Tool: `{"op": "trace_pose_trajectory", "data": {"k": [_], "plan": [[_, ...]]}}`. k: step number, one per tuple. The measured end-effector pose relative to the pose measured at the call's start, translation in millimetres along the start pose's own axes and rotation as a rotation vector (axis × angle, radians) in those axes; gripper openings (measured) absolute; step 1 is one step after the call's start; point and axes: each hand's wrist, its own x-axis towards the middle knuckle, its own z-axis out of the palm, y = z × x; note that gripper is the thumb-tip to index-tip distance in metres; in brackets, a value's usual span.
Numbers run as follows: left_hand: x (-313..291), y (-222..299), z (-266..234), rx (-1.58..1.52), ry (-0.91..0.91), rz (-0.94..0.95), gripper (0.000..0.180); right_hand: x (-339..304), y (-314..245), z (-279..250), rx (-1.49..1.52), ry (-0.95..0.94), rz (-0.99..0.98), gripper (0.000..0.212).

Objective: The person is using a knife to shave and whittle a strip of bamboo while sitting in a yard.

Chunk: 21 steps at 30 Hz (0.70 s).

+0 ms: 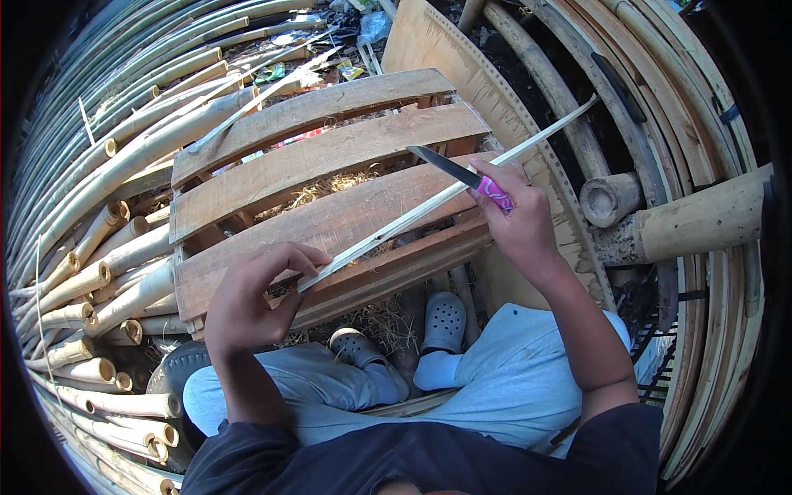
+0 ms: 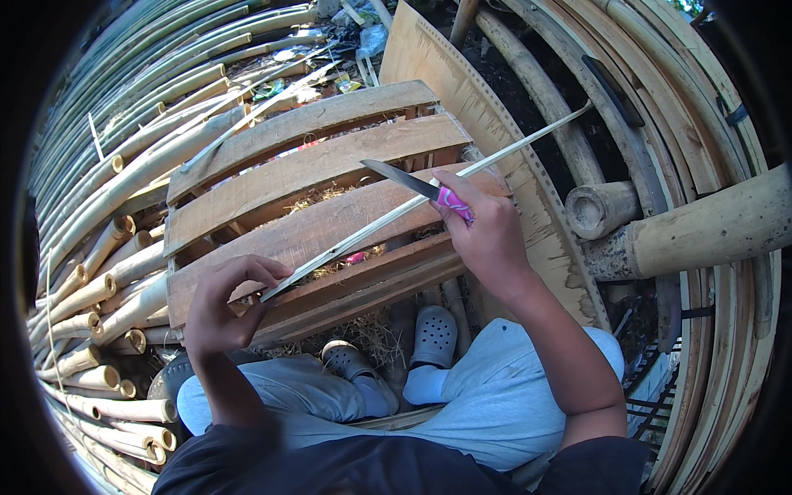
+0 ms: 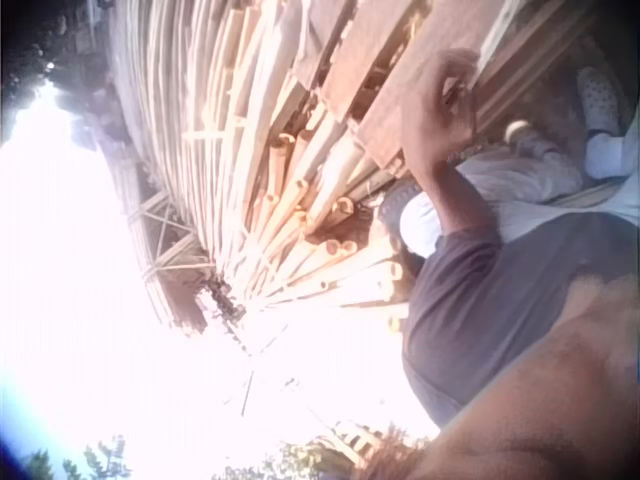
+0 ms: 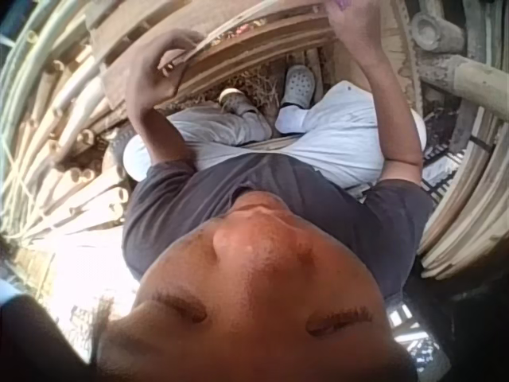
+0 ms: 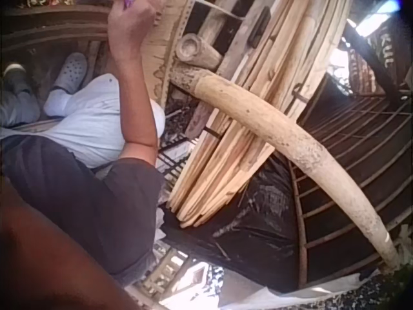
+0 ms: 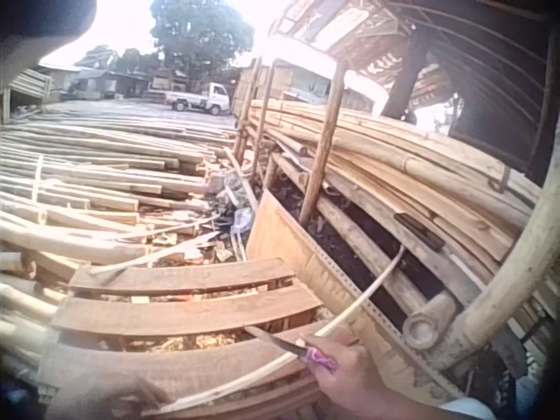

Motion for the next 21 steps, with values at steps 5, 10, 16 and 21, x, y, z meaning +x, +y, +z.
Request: {"op": "trace_pose_trajectory", "data": {"k": [5,10,16,21], "plan": [[6,21,24,0.334,0.026,0.031,0.052,-3,1,-2,-0.04,-0.006,-0.01,0.045],[11,10,29,0.443,-0.017,-0.121,0.048,3,-23,-15,0.041,0.033,-0.001,0.03],[17,-7,23,0.179,-0.083,0.153,0.055,-1,-9,-41,0.087,-0.124,0.329,0.026],[19,-23,25,0.311,-0.103,0.186,0.059,-2,-5,-41,0.047,-0.174,0.333,0.021]]}}
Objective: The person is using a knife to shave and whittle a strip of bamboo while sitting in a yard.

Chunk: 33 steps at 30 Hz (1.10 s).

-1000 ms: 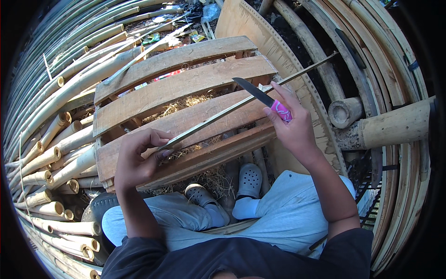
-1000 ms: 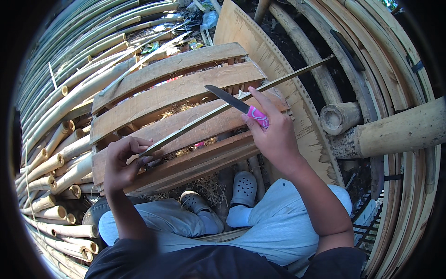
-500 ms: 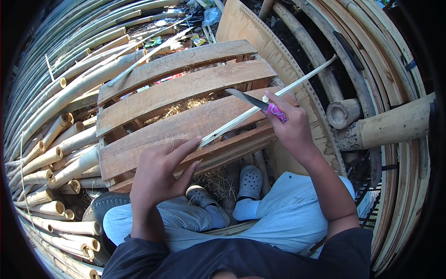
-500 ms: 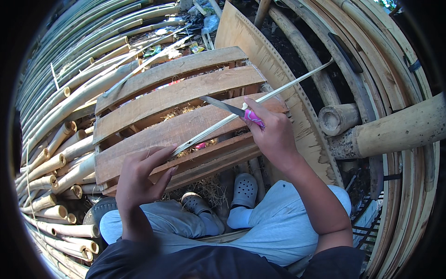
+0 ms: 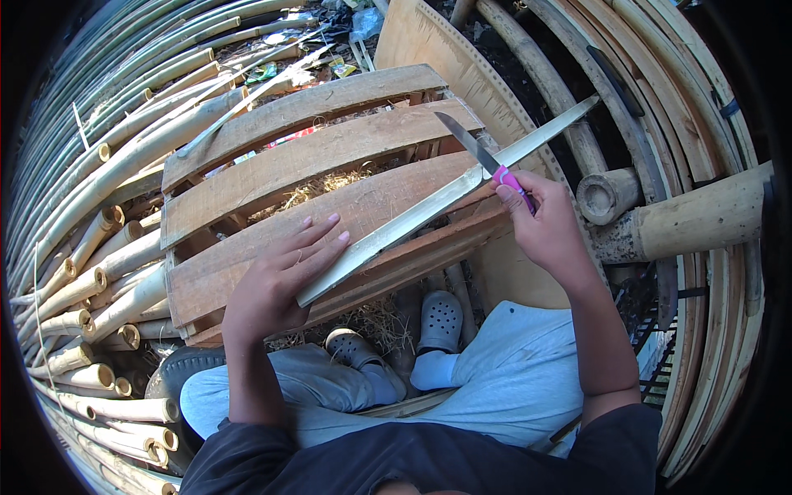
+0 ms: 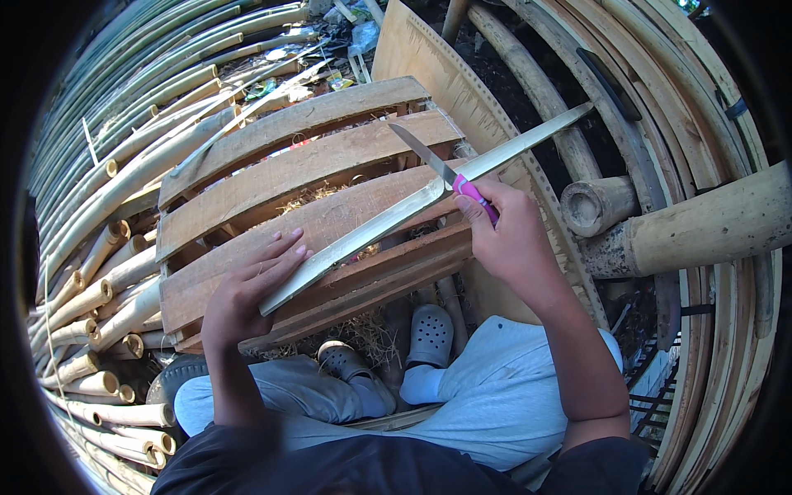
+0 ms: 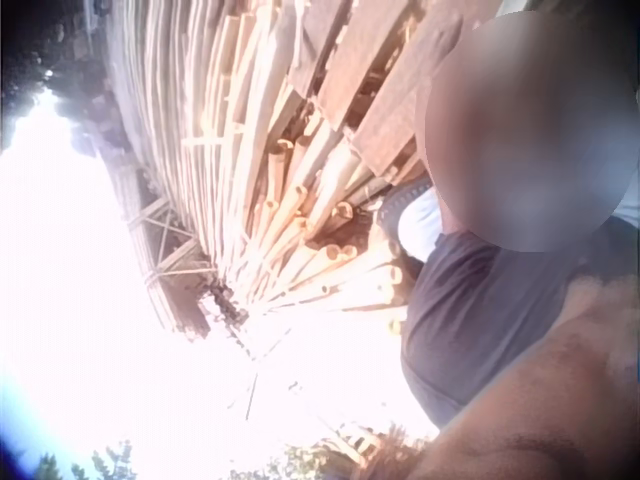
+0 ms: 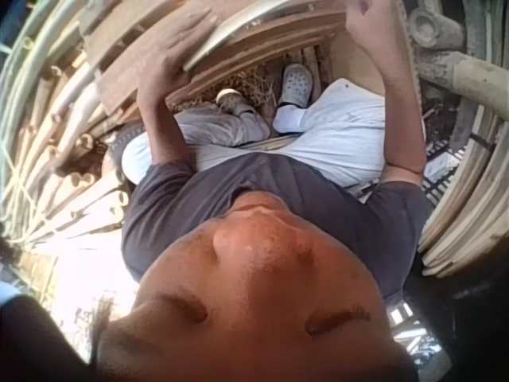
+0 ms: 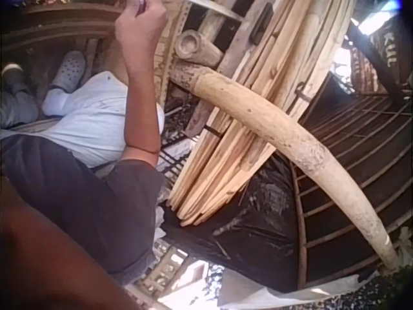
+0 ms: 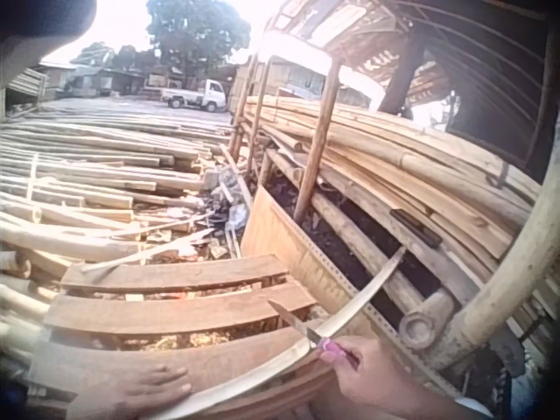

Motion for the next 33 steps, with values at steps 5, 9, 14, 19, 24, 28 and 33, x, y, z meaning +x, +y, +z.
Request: {"op": "trace_pose_trajectory", "data": {"k": [5,9,14,19,24,28,33], "plan": [[0,-2,9,0.052,0.068,0.142,0.054,-1,-6,4,0.008,0.009,0.075,0.019],[2,2,20,-0.009,0.176,0.152,0.052,1,8,12,0.134,0.181,-0.013,0.023],[3,0,22,0.006,0.14,0.14,0.052,0,-2,8,0.056,0.069,0.086,0.036],[3,-3,25,-0.016,0.109,0.15,0.054,-6,-7,19,-0.039,0.151,0.15,0.048],[2,-2,25,0.021,0.089,0.141,0.049,-1,4,17,0.097,0.013,0.205,0.051],[1,-2,25,0.038,0.09,0.152,0.047,-3,-1,22,0.036,0.055,0.195,0.053],[4,-5,25,-0.007,0.081,0.196,0.053,-6,5,32,0.194,0.071,0.246,0.053]]}}
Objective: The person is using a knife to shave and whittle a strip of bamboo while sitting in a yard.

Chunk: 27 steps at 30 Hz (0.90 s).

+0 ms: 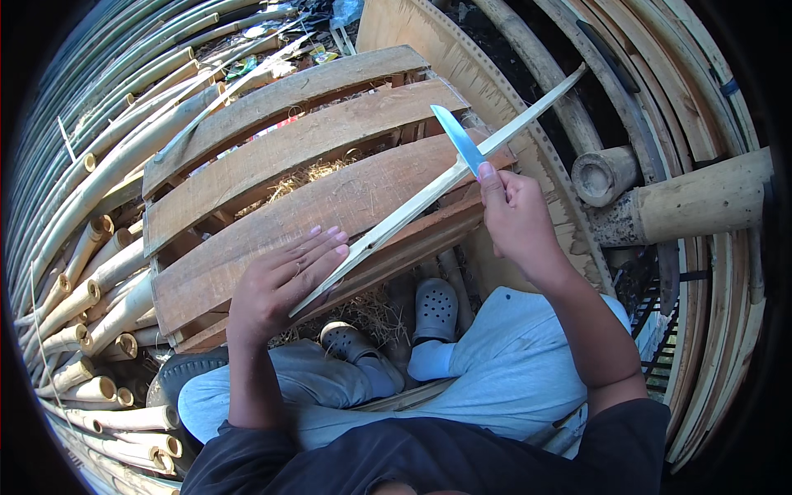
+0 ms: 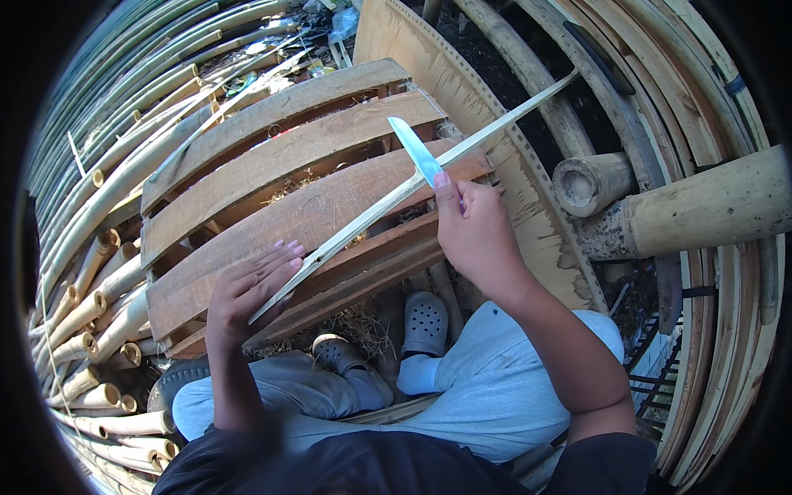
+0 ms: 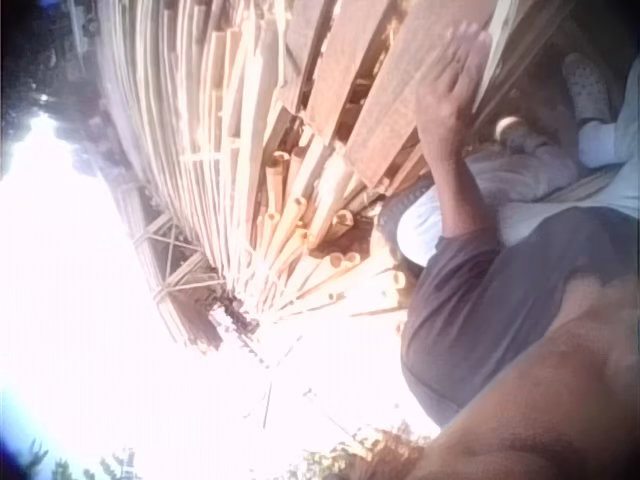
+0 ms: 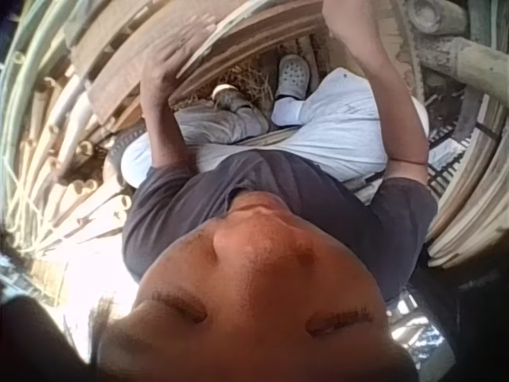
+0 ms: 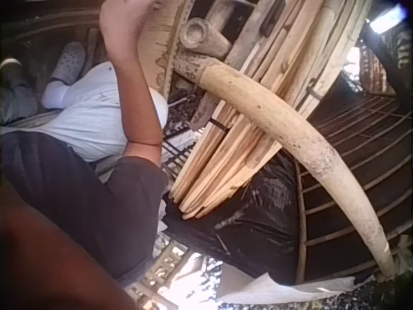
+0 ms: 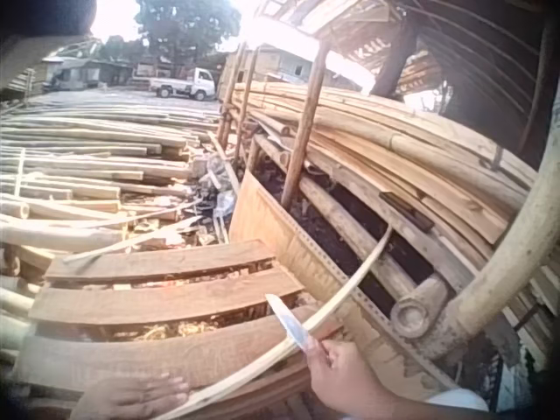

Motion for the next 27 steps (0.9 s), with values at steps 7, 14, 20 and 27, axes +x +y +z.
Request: {"op": "trace_pose_trajectory", "data": {"k": [7,14,20,27], "plan": [[3,0,-1,0.041,-0.031,0.005,0.053,-5,-17,2,0.274,-0.113,0.283,0.044],[4,2,2,0.06,0.008,-0.028,0.053,-9,-11,9,0.164,-0.048,0.218,0.049],[3,2,-1,0.116,-0.005,-0.024,0.053,2,-11,-4,0.165,-0.091,0.146,0.049],[4,2,0,0.103,0.014,-0.017,0.053,1,-16,-13,0.454,0.079,0.186,0.047]]}}
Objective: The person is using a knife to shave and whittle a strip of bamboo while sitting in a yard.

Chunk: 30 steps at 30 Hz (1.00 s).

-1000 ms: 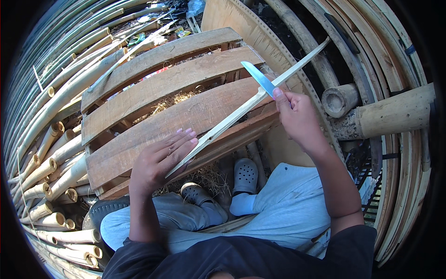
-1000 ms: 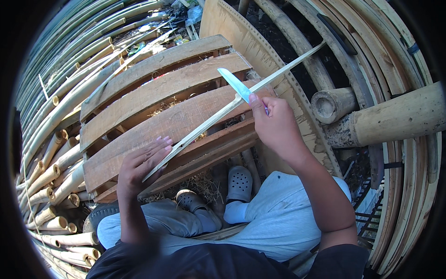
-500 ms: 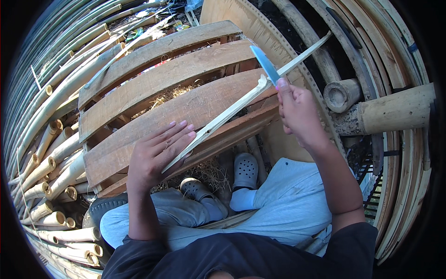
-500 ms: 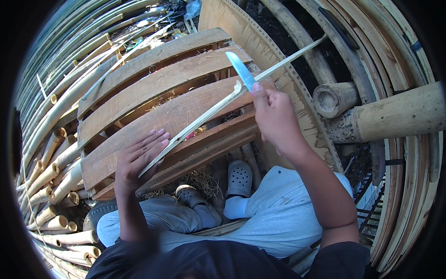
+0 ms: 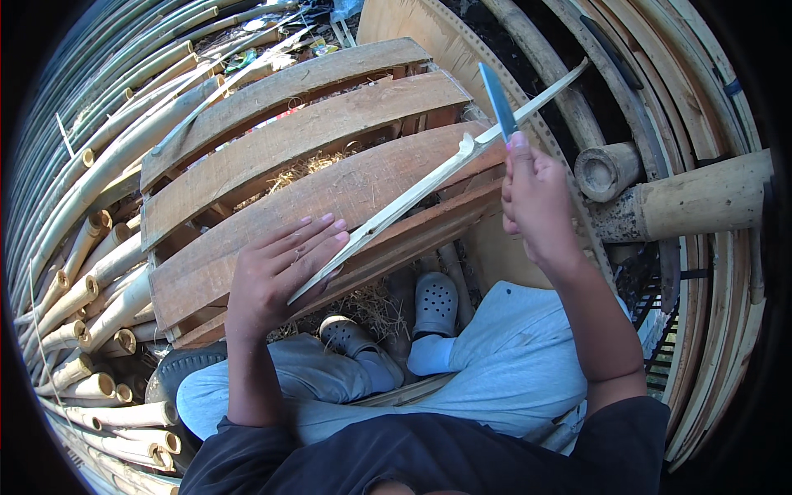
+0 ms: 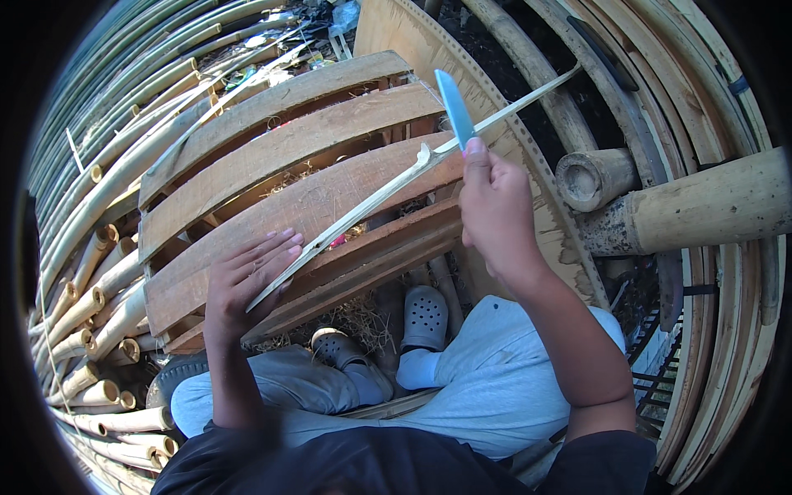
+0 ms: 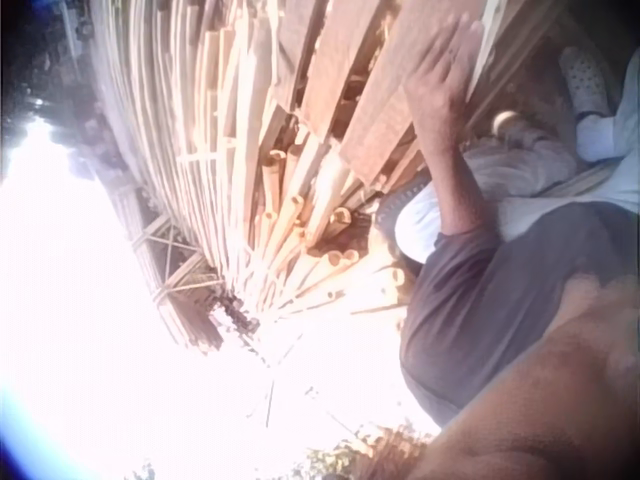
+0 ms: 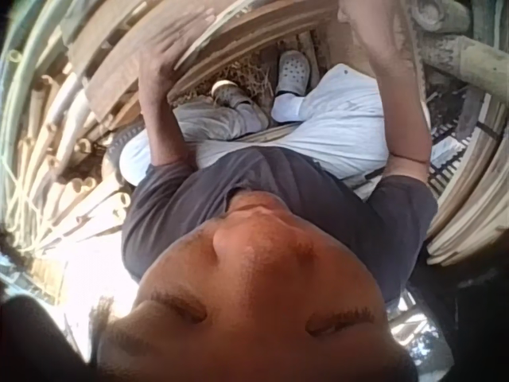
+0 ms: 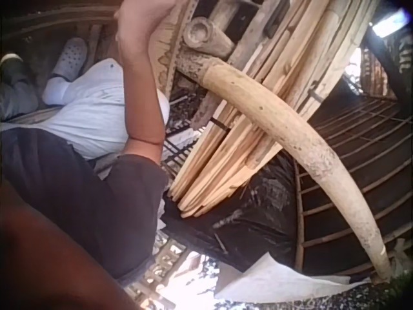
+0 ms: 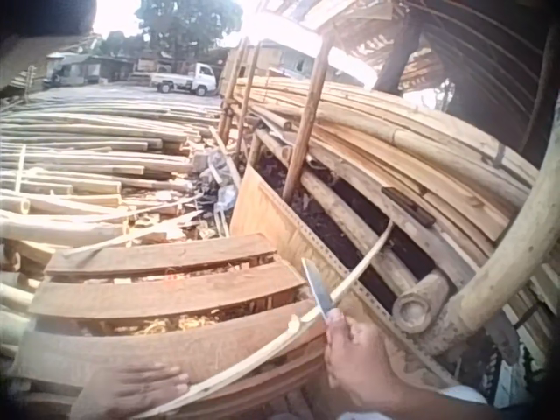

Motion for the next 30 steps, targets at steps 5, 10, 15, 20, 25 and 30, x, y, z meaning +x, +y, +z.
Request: {"op": "trace_pose_trajectory", "data": {"k": [5,10,15,20,25,30], "plan": [[-3,-2,0,-0.015,-0.005,-0.005,0.053,5,8,-1,-0.165,-0.088,-0.078,0.045],[0,-2,0,0.004,0.002,-0.008,0.052,-37,-1,38,-0.046,-0.175,0.198,0.041],[-2,1,-2,0.027,0.009,-0.022,0.052,5,6,6,0.037,0.07,-0.064,0.041],[-1,-1,1,0.004,0.014,-0.025,0.051,-23,30,23,-0.324,-0.529,-0.368,0.042],[0,-1,0,0.01,0.011,-0.012,0.051,-8,27,17,-0.146,-0.071,-0.084,0.041],[0,1,-1,0.026,0.009,-0.005,0.05,-16,25,21,-0.471,-0.096,-0.274,0.042]]}}
